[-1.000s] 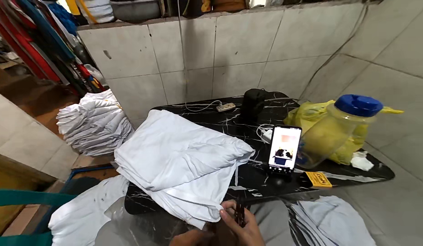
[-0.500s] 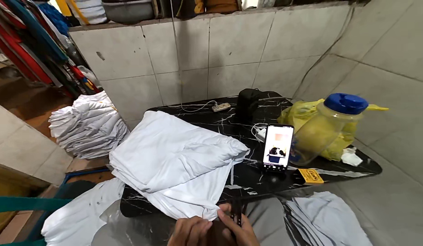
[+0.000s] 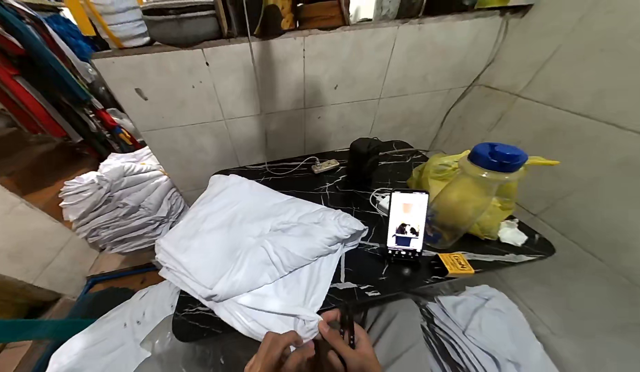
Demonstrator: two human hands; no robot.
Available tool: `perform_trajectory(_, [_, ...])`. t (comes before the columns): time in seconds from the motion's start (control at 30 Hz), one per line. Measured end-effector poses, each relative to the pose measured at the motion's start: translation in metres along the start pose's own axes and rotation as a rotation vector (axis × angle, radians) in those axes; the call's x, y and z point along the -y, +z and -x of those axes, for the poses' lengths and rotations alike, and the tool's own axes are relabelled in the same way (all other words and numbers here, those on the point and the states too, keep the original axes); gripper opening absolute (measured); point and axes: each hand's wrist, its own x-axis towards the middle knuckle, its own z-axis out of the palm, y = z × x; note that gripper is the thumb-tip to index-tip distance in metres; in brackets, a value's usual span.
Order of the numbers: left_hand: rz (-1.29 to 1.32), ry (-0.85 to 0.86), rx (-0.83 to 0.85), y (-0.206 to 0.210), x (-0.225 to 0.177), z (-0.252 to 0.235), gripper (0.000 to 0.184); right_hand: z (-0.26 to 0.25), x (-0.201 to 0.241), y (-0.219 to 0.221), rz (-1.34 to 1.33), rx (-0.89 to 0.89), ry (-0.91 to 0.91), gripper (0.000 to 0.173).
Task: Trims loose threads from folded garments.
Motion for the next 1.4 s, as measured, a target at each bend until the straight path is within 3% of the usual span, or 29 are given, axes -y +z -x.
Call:
perform_trajectory(0.13, [0.179, -0.151, 0.353, -0.019, -0.009, -0.004, 0.019, 0.001, -0.002, -0.003, 0.067, -0.003, -0.136, 0.012])
perform_trajectory(0.27, [0.0, -0.264, 0.235, -0.026, -0.005, -0.009, 0.037, 0.01, 0.006, 0.009, 0.279, -0.016, -0.253, 0.013])
perform_trajectory(0.4, [-0.086, -0.281, 0.273, -0.012, -0.017, -0.016, 0.016, 0.015, 0.002, 0.022, 0.513, 0.023, -0.497, 0.018])
perform_trajectory(0.47, [-0.027, -0.286, 0.156, -0.017, -0.015, -0.026, 0.013, 0.013, 0.001, 0.022, 0.569, 0.003, -0.556, 0.017])
perform_trajectory(0.53, [0.116, -0.255, -0.042, -0.035, -0.001, -0.04, 0.025, 0.01, 0.0, 0.017, 0.516, -0.033, -0.536, 0.017])
perform_trajectory(0.6, [0.198, -0.175, -0.093, -0.054, 0.017, -0.052, 0.044, 0.005, -0.001, 0.01, 0.504, -0.076, -0.494, 0.019])
perform_trajectory(0.7, [0.193, -0.14, -0.087, -0.067, 0.022, -0.051, 0.028, -0.003, -0.009, 0.0, 0.579, -0.1, -0.441, 0.017])
perform_trajectory(0.77, [0.115, -0.13, 0.042, -0.068, 0.03, -0.042, 0.017, -0.006, -0.016, -0.004, 0.631, -0.085, -0.404, 0.017])
perform_trajectory(0.87, [-0.091, -0.175, 0.296, -0.075, 0.053, -0.024, 0.029, -0.009, -0.023, -0.006, 0.703, -0.055, -0.335, 0.021])
perform_trajectory(0.93, [-0.167, -0.176, 0.35, -0.078, 0.064, -0.017, 0.033, -0.011, -0.025, -0.003, 0.748, -0.047, -0.306, 0.023])
perform_trajectory(1.13, [-0.221, -0.192, 0.271, -0.074, 0.06, -0.021, 0.026, -0.016, -0.034, 0.017, 0.806, -0.053, -0.344, 0.031])
perform_trajectory(1.3, [-0.352, -0.146, 0.248, -0.053, 0.051, -0.028, 0.025, -0.016, -0.037, 0.022, 0.768, -0.037, -0.333, 0.05])
perform_trajectory(1.4, [-0.352, -0.052, 0.139, -0.044, 0.053, -0.027, 0.023, -0.013, -0.035, 0.018, 0.752, -0.049, -0.348, 0.046])
